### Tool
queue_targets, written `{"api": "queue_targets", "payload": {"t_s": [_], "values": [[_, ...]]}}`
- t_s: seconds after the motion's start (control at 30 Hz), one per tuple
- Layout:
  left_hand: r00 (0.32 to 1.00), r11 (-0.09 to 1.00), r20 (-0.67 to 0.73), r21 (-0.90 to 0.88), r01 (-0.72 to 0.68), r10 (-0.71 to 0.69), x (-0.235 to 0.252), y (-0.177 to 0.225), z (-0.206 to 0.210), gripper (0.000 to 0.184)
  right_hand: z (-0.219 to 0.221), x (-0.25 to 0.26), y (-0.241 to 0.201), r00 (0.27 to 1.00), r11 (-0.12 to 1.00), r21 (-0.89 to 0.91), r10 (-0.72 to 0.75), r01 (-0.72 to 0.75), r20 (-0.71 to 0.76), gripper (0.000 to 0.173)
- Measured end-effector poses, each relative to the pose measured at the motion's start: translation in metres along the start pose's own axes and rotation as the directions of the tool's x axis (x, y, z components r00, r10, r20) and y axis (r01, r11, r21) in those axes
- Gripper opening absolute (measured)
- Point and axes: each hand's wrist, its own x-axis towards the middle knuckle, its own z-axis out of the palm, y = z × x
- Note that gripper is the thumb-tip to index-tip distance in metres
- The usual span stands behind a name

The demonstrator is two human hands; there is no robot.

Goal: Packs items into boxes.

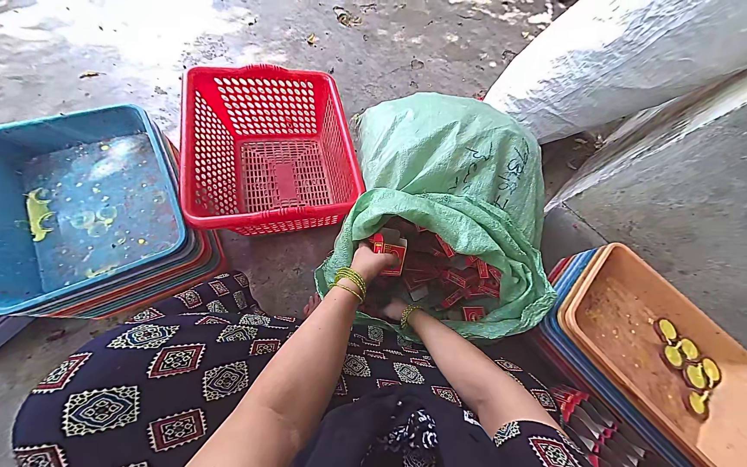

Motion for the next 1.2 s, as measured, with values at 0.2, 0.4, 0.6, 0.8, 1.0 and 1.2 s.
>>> {"api": "queue_targets", "payload": {"t_s": [0.2, 0.4, 0.6, 0.8, 1.0, 1.2], "values": [[1.0, 1.0, 0.021, -0.016, -0.003, 0.003, -0.002, 0.002, 0.0, 0.09, 0.014, -0.015, -0.014, 0.999, 1.0, -0.019, 0.009, -0.01, -0.048, 0.069], [0.999, 0.999, 0.037, 0.031, 0.008, -0.009, -0.004, 0.006, -0.003, 0.092, -0.042, -0.029, -0.006, 0.992, 0.999, -0.017, -0.039, 0.037, -0.116, 0.053], [0.995, 1.0, 0.099, 0.002, 0.022, -0.022, 0.0, 0.006, 0.001, 0.108, -0.108, -0.126, 0.04, 0.782, 0.97, 0.011, -0.19, 0.244, -0.593, 0.04], [0.839, 0.995, 0.54, -0.033, 0.097, -0.064, -0.028, 0.011, 0.015, 0.076, -0.066, -0.218, 0.071, 0.102, 0.428, -0.132, -0.482, 0.894, -0.87, 0.023], [0.44, 0.999, 0.898, -0.001, -0.033, 0.016, -0.065, 0.011, 0.034, 0.059, -0.04, -0.252, 0.075, -0.007, 0.453, -0.404, -0.659, 0.795, -0.752, 0.015], [0.244, 0.995, 0.968, -0.046, -0.091, 0.066, -0.089, 0.013, 0.044, 0.078, -0.04, -0.282, 0.079, 0.035, 0.458, -0.422, -0.708, 0.782, -0.705, 0.021]]}}
